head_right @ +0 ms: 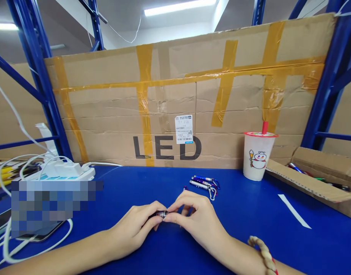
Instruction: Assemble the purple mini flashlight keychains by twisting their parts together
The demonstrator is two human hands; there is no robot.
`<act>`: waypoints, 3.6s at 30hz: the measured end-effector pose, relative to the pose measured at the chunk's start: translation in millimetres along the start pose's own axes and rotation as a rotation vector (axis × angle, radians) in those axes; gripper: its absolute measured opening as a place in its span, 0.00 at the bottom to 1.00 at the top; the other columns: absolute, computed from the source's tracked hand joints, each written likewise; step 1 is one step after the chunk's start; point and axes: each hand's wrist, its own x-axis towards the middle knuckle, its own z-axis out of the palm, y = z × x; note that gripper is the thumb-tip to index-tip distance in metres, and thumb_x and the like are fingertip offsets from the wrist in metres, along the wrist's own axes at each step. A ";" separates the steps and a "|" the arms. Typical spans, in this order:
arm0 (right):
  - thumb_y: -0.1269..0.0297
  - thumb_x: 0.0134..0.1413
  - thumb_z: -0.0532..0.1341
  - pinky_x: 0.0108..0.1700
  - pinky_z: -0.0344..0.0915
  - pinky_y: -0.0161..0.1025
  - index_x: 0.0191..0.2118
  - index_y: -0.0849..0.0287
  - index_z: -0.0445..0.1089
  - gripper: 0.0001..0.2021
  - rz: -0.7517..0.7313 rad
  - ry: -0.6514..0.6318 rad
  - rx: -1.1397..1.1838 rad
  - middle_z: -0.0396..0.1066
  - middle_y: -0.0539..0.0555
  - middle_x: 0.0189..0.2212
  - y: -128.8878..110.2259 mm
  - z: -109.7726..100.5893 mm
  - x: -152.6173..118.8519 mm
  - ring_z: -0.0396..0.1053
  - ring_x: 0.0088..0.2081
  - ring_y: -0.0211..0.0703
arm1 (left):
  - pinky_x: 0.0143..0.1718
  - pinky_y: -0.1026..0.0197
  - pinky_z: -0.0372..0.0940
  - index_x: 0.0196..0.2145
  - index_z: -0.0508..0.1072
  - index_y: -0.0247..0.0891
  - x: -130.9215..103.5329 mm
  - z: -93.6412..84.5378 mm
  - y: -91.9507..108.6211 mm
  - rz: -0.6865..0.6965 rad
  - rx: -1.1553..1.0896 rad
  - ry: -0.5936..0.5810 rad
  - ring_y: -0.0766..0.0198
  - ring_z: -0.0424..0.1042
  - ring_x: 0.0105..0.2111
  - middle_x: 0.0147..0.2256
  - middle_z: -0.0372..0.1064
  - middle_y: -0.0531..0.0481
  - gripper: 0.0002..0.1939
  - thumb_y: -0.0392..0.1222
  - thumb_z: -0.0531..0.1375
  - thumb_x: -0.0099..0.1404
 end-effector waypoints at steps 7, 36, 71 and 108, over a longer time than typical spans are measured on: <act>0.59 0.32 0.69 0.21 0.58 0.30 0.18 0.62 0.71 0.11 0.227 -0.069 0.122 0.64 0.49 0.20 0.1 4.7 -3.0 0.59 0.18 0.30 | 0.32 0.69 0.58 0.37 0.58 0.39 -0.1 -3.3 0.9 0.100 -0.009 -0.068 0.68 0.68 0.34 0.39 0.68 0.54 0.03 0.37 0.47 0.67; 0.53 0.40 0.64 0.14 0.45 0.27 0.22 0.63 0.65 0.16 0.445 -0.169 0.120 0.58 0.45 0.08 -1.3 6.4 -0.4 0.51 0.11 0.27 | 0.35 0.67 0.61 0.37 0.63 0.41 1.9 4.9 -2.7 0.004 0.042 0.092 0.67 0.69 0.36 0.36 0.69 0.55 0.05 0.40 0.50 0.66; 0.53 0.39 0.66 0.15 0.55 0.27 0.32 0.62 0.69 0.17 0.213 -0.007 0.121 0.65 0.49 0.25 -0.8 2.2 -2.9 0.58 0.14 0.26 | 0.31 0.66 0.59 0.42 0.63 0.42 0.0 0.0 5.2 -0.060 0.120 0.072 0.66 0.69 0.31 0.33 0.69 0.53 0.11 0.43 0.44 0.67; 0.56 0.46 0.63 0.20 0.51 0.31 0.21 0.61 0.72 0.13 -0.062 -0.031 -0.169 0.63 0.51 0.22 -1.5 3.8 -12.3 0.53 0.20 0.30 | 0.32 0.69 0.59 0.39 0.61 0.40 -0.3 -3.7 0.2 0.079 -0.030 -0.073 0.68 0.70 0.34 0.38 0.69 0.55 0.05 0.39 0.48 0.66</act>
